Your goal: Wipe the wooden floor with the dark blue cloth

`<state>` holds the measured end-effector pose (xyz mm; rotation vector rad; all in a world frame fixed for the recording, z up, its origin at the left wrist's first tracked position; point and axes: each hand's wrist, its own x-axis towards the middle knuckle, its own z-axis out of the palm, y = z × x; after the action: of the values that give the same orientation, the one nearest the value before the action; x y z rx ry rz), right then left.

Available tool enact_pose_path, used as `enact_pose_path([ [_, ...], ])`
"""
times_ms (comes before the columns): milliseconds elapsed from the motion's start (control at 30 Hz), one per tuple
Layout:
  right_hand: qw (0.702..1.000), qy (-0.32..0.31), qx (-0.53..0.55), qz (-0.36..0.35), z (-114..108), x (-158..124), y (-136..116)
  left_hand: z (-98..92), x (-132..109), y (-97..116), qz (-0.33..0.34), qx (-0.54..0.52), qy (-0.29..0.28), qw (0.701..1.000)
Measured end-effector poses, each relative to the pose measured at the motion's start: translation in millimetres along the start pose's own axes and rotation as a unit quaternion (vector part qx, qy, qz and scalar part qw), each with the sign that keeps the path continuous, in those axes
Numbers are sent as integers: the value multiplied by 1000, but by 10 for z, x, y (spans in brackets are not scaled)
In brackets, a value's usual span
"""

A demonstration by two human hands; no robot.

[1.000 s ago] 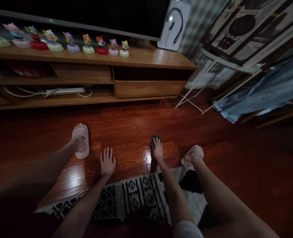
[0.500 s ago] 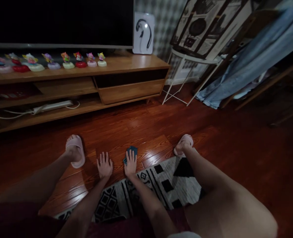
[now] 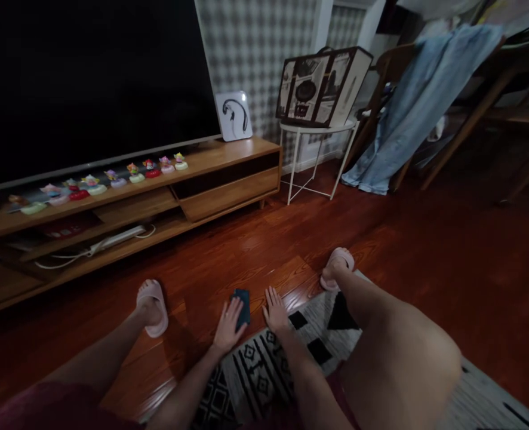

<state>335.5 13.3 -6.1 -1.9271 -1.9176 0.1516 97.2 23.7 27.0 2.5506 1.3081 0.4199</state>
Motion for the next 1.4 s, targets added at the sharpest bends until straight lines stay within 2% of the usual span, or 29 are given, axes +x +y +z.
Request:
enact_pose_path([
  [33,1000,15,-3,-7,58,-15,38,44,11,35,55,-1,-41,998],
  [100,999,41,-8,-10,164,-27,69,129,41,65,91,6,-85,992],
  [233,998,56,-10,-5,246,-14,81,195,155,-29,56,29,-81,995],
  [333,998,62,-13,-8,230,-16,91,109,287,-206,43,48,-77,995],
  [533,997,67,-23,-2,176,-51,66,-242,571,-737,81,57,-100,990],
  [667,998,55,-24,-11,125,-67,54,-344,684,-1019,27,67,-59,996],
  [800,999,28,-27,-9,55,-78,40,-287,731,-1069,-42,53,-16,998],
  [967,999,7,-35,-9,-12,-86,16,-293,740,-1111,-25,-15,-47,998],
  [1200,999,15,-34,-24,7,-88,41,-542,817,-1415,-15,-14,-101,995],
  [1267,999,20,-36,-26,22,-86,51,-612,847,-1508,-52,3,-88,995],
  [1333,999,21,-37,-26,29,-83,56,-710,837,-1614,-116,27,-57,991],
  [1400,999,19,-38,-26,26,-82,52,-880,753,-1745,-181,48,-24,982],
])
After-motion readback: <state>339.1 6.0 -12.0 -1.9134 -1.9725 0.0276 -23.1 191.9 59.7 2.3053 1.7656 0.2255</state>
